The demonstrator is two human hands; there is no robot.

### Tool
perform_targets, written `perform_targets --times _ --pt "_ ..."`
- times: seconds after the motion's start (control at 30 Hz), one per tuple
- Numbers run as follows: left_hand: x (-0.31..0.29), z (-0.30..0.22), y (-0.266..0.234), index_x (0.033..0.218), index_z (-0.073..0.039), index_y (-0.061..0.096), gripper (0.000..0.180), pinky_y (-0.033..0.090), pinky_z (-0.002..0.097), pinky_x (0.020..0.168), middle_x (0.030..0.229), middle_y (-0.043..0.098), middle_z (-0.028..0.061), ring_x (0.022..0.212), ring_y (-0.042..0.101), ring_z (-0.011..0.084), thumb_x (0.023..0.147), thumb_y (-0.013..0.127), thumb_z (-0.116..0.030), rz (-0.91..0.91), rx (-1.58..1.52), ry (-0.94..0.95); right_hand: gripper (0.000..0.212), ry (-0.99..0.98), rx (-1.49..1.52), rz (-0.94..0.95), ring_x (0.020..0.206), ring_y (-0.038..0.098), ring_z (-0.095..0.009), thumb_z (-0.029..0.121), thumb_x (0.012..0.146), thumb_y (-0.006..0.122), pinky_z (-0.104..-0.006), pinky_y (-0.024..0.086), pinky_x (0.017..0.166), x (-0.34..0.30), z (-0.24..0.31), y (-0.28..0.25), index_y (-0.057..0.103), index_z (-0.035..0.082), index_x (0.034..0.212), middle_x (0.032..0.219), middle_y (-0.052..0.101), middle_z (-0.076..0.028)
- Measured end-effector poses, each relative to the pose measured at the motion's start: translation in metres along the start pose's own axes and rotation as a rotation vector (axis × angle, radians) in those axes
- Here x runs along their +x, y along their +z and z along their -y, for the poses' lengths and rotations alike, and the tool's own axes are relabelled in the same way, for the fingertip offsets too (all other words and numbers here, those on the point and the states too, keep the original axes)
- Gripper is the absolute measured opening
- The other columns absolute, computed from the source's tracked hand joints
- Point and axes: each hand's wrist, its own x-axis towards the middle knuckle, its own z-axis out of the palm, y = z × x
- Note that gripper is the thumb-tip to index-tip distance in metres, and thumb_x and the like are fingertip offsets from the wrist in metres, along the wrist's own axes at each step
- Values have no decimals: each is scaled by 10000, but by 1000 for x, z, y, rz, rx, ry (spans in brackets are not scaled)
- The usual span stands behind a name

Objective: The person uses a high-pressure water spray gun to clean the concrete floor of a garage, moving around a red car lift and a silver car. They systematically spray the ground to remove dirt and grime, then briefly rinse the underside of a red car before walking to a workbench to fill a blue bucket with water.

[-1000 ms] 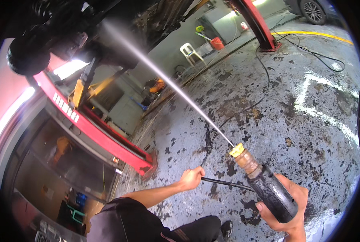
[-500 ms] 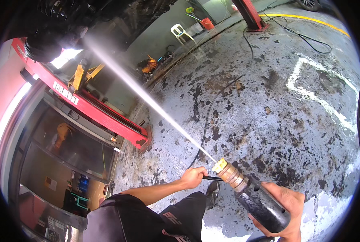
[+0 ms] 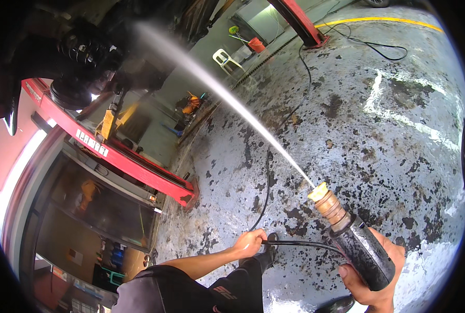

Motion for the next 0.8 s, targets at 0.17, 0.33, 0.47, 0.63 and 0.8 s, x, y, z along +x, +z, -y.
perform_targets --times 0.17,0.33,0.47,0.63,0.8 --pt "10 53 33 988 -91 649 202 515 458 687 734 664 165 697 668 330 892 471 -95 -83 94 272 521 -244 -36 233 854 743 -285 139 699 835 -348 572 784 -9 22 -37 685 -17 1172 1037 737 -177" --pt "-25 -11 14 998 -96 638 199 517 456 685 705 658 138 692 671 326 891 472 -75 -25 9 95 566 157 160 46 601 635 -141 263 616 849 -253 495 627 -16 21 -49 678 -55 1053 729 693 -60" --pt "-32 -33 10 998 -93 631 190 519 463 701 739 669 139 712 676 331 889 477 -77 19 85 61 524 40 35 -11 594 636 -146 248 600 857 -256 500 616 -23 24 -62 698 -40 1007 734 691 -55" --pt "-31 -8 30 1001 -86 625 186 518 469 694 735 662 146 714 673 344 884 480 -80 -97 78 369 592 -197 -5 110 665 704 -164 209 570 869 -270 543 674 -27 40 -82 688 -48 1072 778 720 -84" --pt "-55 -84 13 1006 -84 615 177 511 469 673 711 644 150 697 666 347 892 480 -90 60 108 138 606 290 148 -92 680 639 -126 240 632 875 -252 507 672 -21 67 -110 661 -67 1109 810 701 -59"
